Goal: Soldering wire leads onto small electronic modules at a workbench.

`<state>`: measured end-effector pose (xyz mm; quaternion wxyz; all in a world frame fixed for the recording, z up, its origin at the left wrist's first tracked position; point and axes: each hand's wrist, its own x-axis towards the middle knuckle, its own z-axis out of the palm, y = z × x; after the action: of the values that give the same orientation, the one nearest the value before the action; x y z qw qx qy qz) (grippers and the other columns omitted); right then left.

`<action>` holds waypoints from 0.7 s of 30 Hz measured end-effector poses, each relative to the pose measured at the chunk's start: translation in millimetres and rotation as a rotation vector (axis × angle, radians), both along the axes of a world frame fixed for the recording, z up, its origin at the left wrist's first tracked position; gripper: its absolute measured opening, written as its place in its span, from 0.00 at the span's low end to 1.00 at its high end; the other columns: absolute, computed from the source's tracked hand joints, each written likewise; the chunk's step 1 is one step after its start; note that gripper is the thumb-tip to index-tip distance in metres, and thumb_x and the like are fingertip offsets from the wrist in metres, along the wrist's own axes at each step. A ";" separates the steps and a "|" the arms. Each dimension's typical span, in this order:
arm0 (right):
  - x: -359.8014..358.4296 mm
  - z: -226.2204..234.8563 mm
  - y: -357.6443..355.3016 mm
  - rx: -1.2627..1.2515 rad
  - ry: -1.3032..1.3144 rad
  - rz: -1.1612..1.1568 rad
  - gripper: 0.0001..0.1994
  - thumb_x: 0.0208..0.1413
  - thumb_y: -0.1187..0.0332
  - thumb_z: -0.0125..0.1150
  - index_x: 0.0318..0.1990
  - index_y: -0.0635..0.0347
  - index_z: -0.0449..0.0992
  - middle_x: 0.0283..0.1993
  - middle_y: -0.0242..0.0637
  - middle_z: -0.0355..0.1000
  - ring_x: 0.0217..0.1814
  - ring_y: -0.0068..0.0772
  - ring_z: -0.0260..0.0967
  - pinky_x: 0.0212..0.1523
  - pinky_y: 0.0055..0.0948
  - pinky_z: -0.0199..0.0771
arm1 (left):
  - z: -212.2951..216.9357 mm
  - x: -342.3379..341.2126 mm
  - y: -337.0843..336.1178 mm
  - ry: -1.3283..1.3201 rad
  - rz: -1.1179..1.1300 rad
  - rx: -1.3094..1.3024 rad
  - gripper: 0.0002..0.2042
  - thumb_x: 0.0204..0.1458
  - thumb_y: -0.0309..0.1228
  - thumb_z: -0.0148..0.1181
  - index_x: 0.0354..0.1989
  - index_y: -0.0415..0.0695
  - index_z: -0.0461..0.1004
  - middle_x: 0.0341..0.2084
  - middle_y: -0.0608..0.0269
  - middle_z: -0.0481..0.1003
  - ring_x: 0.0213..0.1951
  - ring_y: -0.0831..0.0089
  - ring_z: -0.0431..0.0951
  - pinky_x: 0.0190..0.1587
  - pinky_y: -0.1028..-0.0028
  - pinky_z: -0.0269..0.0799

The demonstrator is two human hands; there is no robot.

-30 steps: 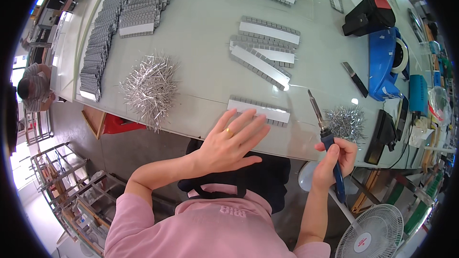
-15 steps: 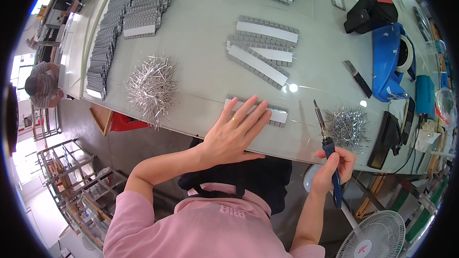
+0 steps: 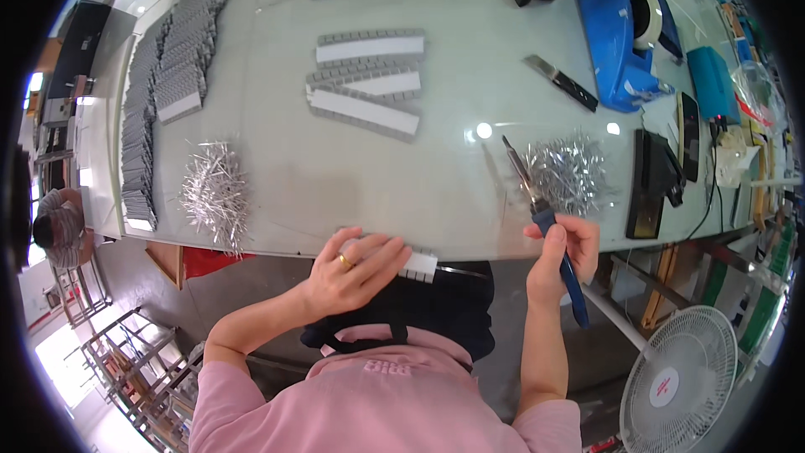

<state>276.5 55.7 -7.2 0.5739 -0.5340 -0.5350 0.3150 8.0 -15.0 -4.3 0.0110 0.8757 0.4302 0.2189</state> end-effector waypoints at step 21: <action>11.6 -17.6 -4.6 0.051 -0.007 0.023 0.14 0.59 0.63 0.58 0.39 0.66 0.64 0.30 0.43 0.69 0.27 0.31 0.72 0.30 0.25 0.71 | 2.0 -101.3 303.0 0.117 0.062 0.219 0.17 0.53 0.29 0.59 0.52 0.46 0.72 0.48 0.62 0.75 0.50 0.64 0.75 0.58 0.60 0.69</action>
<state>288.0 51.1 -24.8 0.5818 -0.5141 -0.5510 0.3058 -93.4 287.9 -2.3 -0.1164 0.8692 0.4306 0.2131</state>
